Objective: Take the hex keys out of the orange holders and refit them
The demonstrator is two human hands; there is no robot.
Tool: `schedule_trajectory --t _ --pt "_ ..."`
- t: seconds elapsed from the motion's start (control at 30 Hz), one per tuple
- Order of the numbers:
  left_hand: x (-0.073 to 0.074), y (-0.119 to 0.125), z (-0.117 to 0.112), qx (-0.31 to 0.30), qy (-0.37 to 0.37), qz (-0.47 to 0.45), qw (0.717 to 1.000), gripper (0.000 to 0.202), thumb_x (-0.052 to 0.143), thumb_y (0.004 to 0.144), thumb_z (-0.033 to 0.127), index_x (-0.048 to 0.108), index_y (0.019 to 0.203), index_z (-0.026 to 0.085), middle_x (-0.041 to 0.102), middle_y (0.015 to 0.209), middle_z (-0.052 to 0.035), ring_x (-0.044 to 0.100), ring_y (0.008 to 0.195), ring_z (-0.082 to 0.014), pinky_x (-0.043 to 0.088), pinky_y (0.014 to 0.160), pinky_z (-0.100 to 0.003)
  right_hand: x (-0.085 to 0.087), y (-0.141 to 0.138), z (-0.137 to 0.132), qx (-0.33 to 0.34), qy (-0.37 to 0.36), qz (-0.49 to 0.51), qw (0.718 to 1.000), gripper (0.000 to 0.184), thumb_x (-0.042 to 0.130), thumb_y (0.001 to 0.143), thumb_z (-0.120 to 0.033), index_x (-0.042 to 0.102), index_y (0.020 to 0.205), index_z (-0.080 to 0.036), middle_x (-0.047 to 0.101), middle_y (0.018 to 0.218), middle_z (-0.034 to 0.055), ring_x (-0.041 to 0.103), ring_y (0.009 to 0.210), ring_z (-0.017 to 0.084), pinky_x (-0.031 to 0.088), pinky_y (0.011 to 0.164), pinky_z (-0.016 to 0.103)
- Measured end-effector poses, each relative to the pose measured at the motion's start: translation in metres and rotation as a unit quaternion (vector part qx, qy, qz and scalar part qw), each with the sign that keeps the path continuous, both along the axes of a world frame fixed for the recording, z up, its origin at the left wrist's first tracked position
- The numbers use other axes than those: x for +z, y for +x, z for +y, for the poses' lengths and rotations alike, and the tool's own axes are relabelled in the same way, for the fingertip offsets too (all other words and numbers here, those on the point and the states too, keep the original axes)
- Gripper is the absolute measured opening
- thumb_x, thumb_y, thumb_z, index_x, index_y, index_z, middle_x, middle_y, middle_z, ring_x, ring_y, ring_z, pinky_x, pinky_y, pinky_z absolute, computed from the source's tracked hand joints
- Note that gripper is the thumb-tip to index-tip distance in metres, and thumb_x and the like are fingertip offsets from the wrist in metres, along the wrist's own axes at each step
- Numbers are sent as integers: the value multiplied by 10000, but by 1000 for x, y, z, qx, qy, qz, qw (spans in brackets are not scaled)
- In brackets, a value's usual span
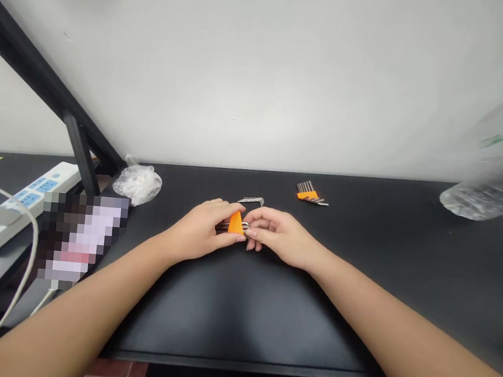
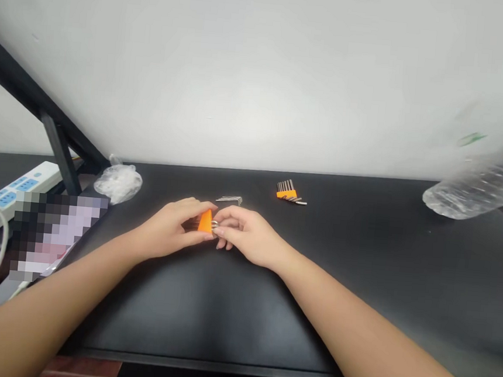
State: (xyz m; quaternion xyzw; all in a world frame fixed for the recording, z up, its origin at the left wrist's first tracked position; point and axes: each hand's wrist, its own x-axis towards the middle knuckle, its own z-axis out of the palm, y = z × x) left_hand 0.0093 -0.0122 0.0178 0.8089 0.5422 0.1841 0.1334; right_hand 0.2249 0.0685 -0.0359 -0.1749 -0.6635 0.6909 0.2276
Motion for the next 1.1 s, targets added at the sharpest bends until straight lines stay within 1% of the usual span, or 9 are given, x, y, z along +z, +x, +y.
schedule_trajectory --t 0.3,0.37,0.47,0.57,0.63,0.7,0.8,0.97,1.1 --pt "7 9 -6 -39 -61 -113 991 408 700 928 386 630 1298 230 692 1021 -31 632 937 -164 489 855 -271 6 4 2 88 -103 15 991 317 787 861 -421 607 945 -173 755 853 64 680 621 157 521 562 273" --pt "7 10 -6 -38 -64 -117 990 432 710 921 375 625 1320 234 699 1055 -35 639 941 -162 493 853 -267 8 4 1 76 -56 -1 996 302 726 908 -457 622 926 -174 745 834 59 670 613 160 515 555 281" --pt "3 6 -5 -26 -59 -78 995 462 732 886 333 633 1329 247 703 1029 -25 638 870 -153 499 798 -264 6 4 5 -50 147 -54 986 298 595 991 -454 696 922 -183 718 852 57 667 711 178 540 664 322" --pt "-1 1 -5 -1 -56 -31 998 513 728 857 307 627 1357 249 698 969 -18 634 825 -157 508 774 -274 -3 5 17 -175 370 -112 906 271 559 1004 -355 730 1173 -230 681 1065 85 657 948 224 537 875 386" --pt "-2 -2 -5 21 -55 -12 998 555 717 849 309 609 1391 252 697 975 -24 643 844 -169 519 784 -284 -11 6 25 -185 437 -168 864 391 562 995 -332 653 1367 -253 625 1149 105 635 1008 243 534 904 406" --pt "-1 -5 -4 41 -55 5 998 567 700 852 310 598 1407 252 700 996 -34 653 866 -180 526 793 -292 -15 6 29 -178 471 -215 837 421 551 998 -339 633 1402 -250 589 1138 115 619 993 248 541 884 410" --pt "1 -7 -3 63 -59 30 996 540 682 866 325 599 1394 254 707 1080 -45 665 910 -196 529 811 -300 -15 5 28 -167 497 -246 815 353 524 1008 -322 685 1310 -236 570 1098 112 605 951 236 538 861 388" --pt "-1 -14 2 99 -39 69 992 436 646 924 363 595 1344 258 705 1121 -53 650 996 -229 518 857 -333 -7 6 22 -176 482 -260 818 181 541 978 -231 700 1063 -213 584 1085 81 615 892 188 510 821 321" --pt "-4 -20 5 109 -6 111 988 427 646 933 378 590 1333 239 689 1098 -80 616 1026 -258 500 899 -385 -1 9 20 -171 460 -313 813 93 589 886 -159 616 806 -199 593 899 42 574 698 152 438 636 288"
